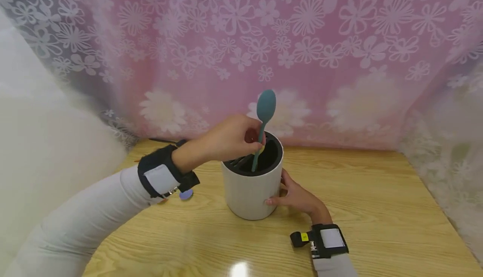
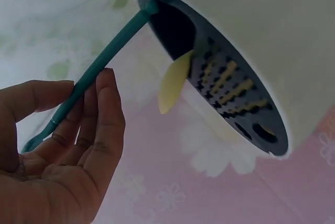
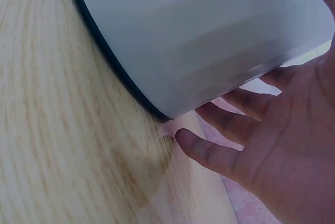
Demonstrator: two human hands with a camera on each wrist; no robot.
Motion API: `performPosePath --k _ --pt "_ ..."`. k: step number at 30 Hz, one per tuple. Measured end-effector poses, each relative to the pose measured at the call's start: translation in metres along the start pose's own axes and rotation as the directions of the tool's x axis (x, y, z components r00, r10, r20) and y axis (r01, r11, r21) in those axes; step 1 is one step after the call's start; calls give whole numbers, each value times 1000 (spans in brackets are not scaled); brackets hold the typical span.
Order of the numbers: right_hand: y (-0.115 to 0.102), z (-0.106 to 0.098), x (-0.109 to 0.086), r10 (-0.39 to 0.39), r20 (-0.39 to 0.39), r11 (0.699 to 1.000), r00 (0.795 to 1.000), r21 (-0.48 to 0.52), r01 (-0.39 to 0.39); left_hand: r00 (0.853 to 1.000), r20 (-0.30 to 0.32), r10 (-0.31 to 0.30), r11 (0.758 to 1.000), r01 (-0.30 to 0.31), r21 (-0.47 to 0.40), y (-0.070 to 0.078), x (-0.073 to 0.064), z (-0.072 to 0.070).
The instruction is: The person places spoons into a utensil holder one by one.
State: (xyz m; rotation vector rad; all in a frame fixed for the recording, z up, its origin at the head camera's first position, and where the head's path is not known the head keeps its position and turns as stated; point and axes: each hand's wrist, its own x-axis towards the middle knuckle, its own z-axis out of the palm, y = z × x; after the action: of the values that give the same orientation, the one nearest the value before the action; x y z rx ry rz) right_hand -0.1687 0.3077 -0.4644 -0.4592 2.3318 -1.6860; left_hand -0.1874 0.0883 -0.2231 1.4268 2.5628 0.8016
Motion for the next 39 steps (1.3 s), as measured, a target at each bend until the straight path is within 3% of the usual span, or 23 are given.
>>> performPosePath --k 9,15,17,29,34,39 --pt "-1 5 4 -3 15 1000 1000 11 3 1000 25 -18 999 17 43 -4 -5 -4" --pt "-2 9 5 5 19 1000 1000 17 -5 981 42 -191 978 187 89 -16 -16 -6" --pt "-2 10 5 9 19 1000 1000 12 -10 975 33 -221 968 215 127 -21 -20 -8" --pt "-1 9 2 37 0 999 999 -1 -37 980 22 -198 972 194 136 -38 -36 -11" --pt "0 6 2 38 -11 999 999 -13 -39 966 33 -255 956 247 158 -65 -50 -14" --pt "0 6 4 34 -3 999 999 -19 -34 941 131 -311 909 254 329 -116 -70 0"
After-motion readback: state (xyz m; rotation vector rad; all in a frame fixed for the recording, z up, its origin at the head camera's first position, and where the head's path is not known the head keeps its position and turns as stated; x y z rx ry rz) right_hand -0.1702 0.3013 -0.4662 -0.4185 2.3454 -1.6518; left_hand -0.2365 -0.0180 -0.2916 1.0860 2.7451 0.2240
